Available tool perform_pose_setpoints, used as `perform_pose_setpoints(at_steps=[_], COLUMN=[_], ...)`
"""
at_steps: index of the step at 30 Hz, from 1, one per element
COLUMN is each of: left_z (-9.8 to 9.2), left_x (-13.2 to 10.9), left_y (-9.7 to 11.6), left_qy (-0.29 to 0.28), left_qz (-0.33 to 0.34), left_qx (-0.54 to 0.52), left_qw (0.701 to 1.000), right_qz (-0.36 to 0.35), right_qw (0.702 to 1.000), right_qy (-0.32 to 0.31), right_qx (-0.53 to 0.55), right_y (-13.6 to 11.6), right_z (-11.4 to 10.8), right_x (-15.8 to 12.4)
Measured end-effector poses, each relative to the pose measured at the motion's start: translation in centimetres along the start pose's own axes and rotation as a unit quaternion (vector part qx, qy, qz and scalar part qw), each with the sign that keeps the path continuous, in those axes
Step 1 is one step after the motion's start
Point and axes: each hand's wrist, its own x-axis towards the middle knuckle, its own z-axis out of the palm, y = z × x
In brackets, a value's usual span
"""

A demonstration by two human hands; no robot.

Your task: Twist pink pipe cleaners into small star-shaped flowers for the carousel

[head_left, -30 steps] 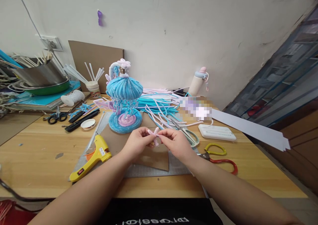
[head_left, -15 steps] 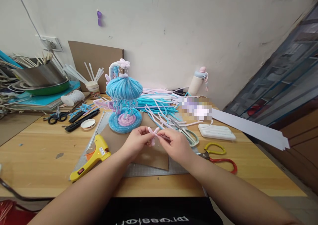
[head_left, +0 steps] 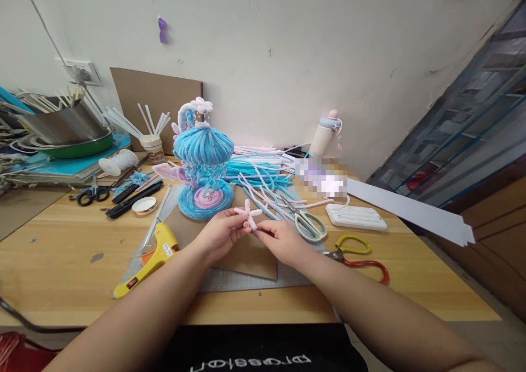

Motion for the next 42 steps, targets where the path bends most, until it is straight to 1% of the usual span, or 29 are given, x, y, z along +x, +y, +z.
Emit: perform_pose_setpoints(at_steps=[4,8,10,12,14,17,19,21,23,25,27,28,30,31,32,33,35,37,38,40,42], left_z=[0.0,0.1,0.1,0.0,-0.1,0.0,0.1,0.3,0.3,0.2,0.2,0.2,0.2,0.2,0.1,0.1,0.0,0.0,0.0,0.3,0.6], left_x=[0.2,0.0,0.0,0.0,0.1,0.1,0.0,0.0,-0.1,0.0,0.1,0.1,0.1,0.2,0.2,0.2,0.1,-0.1,-0.1,-0.3,-0.4], left_y=[-0.4,-0.3,-0.1,0.1,0.2,0.0,-0.2,-0.3,-0.4,-0.2,0.1,0.2,0.4,0.4,0.4,0.4,0.2,0.1,0.0,0.0,-0.1], left_qy=[0.004,0.055,0.064,0.053,0.043,0.059,0.081,0.09,0.088,0.093,0.104,0.107,0.109,0.107,0.106,0.103,0.089,0.06,0.045,0.02,0.013], left_qz=[-0.004,-0.056,-0.071,-0.063,-0.025,0.077,0.135,0.155,0.139,0.1,0.063,0.049,0.027,0.023,0.026,0.037,0.073,0.096,0.098,0.096,0.1], left_qx=[0.006,-0.024,-0.028,-0.01,0.04,0.14,0.173,0.172,0.144,0.085,0.024,0.006,-0.009,-0.007,0.0,0.017,0.073,0.126,0.139,0.146,0.146], left_qw=[1.0,0.997,0.995,0.997,0.998,0.985,0.972,0.969,0.976,0.987,0.992,0.993,0.994,0.994,0.994,0.994,0.991,0.986,0.984,0.984,0.984], right_qz=[-0.031,-0.051,-0.042,-0.019,0.007,0.023,0.001,-0.046,-0.079,-0.069,-0.03,-0.009,0.028,0.039,0.044,0.041,0.025,0.009,0.003,0.013,0.052], right_qw=[0.996,0.975,0.972,0.978,0.989,0.996,0.996,0.998,0.996,0.993,0.99,0.986,0.975,0.972,0.971,0.976,0.99,0.999,0.998,0.983,0.956], right_qy=[-0.015,-0.016,-0.004,0.027,0.064,0.087,0.076,0.044,0.002,-0.017,0.003,0.027,0.075,0.084,0.081,0.07,0.049,0.05,0.049,0.035,0.026], right_qx=[-0.087,-0.214,-0.231,-0.204,-0.136,0.003,0.043,0.018,-0.035,-0.09,-0.14,-0.164,-0.205,-0.218,-0.219,-0.204,-0.13,-0.014,0.051,0.179,0.288], right_y=[-0.6,-1.1,-1.1,-0.9,-0.8,-1.2,-1.8,-2.2,-2.2,-1.6,-0.9,-0.6,-0.2,-0.3,-0.4,-0.7,-1.4,-1.9,-2.1,-2.1,-1.7], right_z=[0.4,0.6,0.3,-0.2,-0.8,-1.2,-1.0,-0.4,0.2,0.4,0.0,-0.3,-1.2,-1.7,-2.0,-2.1,-2.1,-1.6,-1.2,-0.6,0.0], right_x=[-0.6,-1.0,-0.9,-0.7,-0.3,-0.3,-0.6,-1.0,-1.2,-1.0,-0.6,-0.4,-0.1,0.0,-0.1,-0.1,-0.3,-0.4,-0.4,-0.3,-0.1])
